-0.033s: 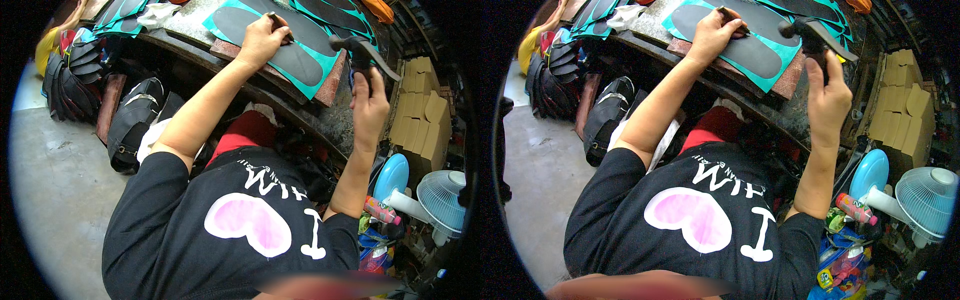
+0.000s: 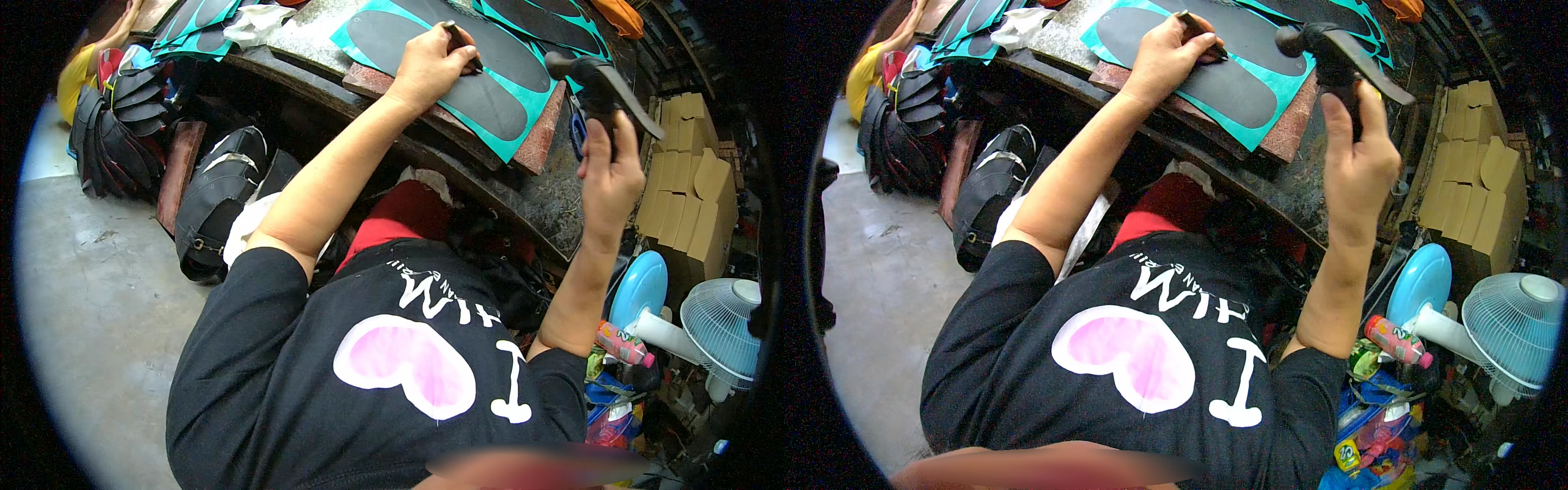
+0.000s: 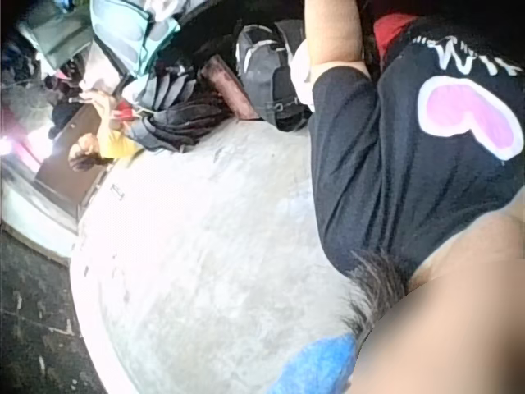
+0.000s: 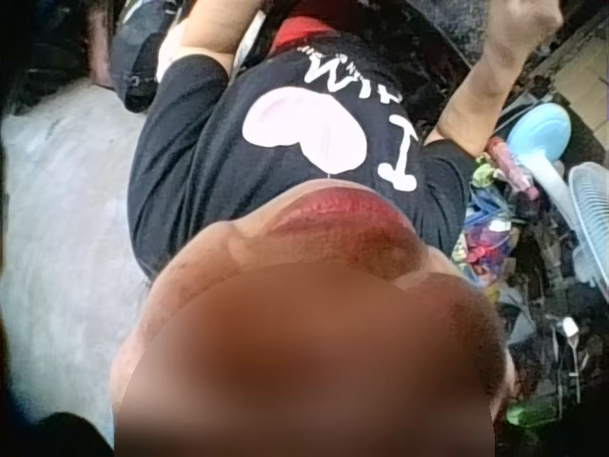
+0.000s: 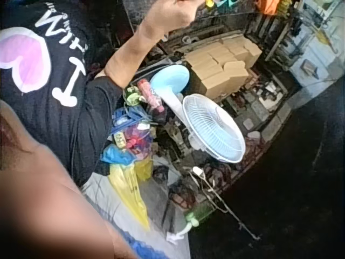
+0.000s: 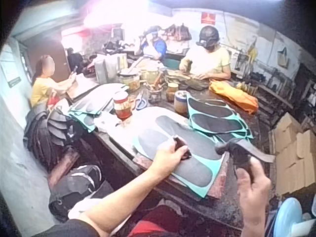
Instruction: The person uses a hammer and a small metal tool to repeatedly tap along the edges of teal and black shoe insoles placed on a wooden block. They occasionally lift and reposition the insoles and wipe the work surface with a cloth while continuing the hammering.
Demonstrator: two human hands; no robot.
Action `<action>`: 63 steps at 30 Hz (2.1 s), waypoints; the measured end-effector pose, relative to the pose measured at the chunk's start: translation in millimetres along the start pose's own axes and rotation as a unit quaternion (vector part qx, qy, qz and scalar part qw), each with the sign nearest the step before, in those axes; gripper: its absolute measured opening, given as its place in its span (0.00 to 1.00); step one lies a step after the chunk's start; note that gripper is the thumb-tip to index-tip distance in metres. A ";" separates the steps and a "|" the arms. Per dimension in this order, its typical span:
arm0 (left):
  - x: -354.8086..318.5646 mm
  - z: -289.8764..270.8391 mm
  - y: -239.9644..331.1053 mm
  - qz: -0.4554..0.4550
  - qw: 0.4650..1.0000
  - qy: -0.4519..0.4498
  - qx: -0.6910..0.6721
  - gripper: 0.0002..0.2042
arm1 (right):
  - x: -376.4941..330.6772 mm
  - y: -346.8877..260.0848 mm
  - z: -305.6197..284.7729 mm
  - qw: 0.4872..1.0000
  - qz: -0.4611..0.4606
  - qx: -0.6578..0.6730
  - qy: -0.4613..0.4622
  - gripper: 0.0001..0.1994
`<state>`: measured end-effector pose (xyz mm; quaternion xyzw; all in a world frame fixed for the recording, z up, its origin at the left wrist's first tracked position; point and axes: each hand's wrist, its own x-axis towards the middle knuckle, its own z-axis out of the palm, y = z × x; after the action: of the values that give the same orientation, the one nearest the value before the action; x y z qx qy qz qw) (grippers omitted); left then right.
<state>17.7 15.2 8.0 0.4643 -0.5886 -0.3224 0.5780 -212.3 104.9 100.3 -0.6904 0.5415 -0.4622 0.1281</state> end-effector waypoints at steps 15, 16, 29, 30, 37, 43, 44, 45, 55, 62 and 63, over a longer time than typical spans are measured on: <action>-2.1 6.6 4.8 -0.004 1.000 -0.014 -0.021 0.07 | -5.6 13.0 -8.9 0.998 0.025 -0.051 -0.016 0.19; -1.1 4.9 4.2 0.004 0.999 -0.050 0.017 0.07 | -5.7 5.4 -14.9 0.999 0.015 0.035 -0.004 0.17; -0.3 8.6 5.4 -0.041 0.990 0.068 -0.121 0.08 | -13.9 36.9 10.3 0.985 0.071 -0.142 -0.061 0.22; 6.3 -2.3 2.0 0.012 0.988 0.102 -0.117 0.07 | -14.8 40.7 7.6 0.985 0.083 -0.139 -0.065 0.22; 14.5 -31.8 -15.8 0.023 0.994 0.060 0.083 0.07 | -4.4 29.0 14.1 0.990 0.082 -0.071 -0.095 0.23; 14.9 -32.6 -11.5 0.003 0.996 0.039 0.079 0.08 | 18.7 -11.2 5.3 0.994 0.014 0.088 -0.068 0.18; 14.6 -32.2 -7.8 0.050 0.989 0.036 0.137 0.08 | 21.9 -18.1 5.4 0.992 -0.042 0.116 -0.036 0.17; 13.0 -29.3 -3.5 0.097 0.976 0.032 0.195 0.08 | 22.1 -23.9 8.4 0.990 -0.053 0.132 -0.011 0.16; 10.7 -18.9 -6.5 -0.041 0.992 0.095 -0.079 0.06 | 16.2 13.1 32.3 0.994 -0.017 -0.093 -0.049 0.19; 12.4 -24.1 -0.4 0.088 0.978 -0.008 0.190 0.08 | 16.5 -28.3 2.3 0.996 -0.084 0.032 0.024 0.15; 9.8 -19.6 2.7 0.137 0.966 -0.010 0.221 0.08 | 16.8 -29.3 10.4 0.991 -0.126 0.023 0.042 0.15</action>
<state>37.4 10.3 16.6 0.4918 -0.7090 -0.1066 0.4940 -186.0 98.1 123.0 -0.7299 0.4444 -0.5157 0.0615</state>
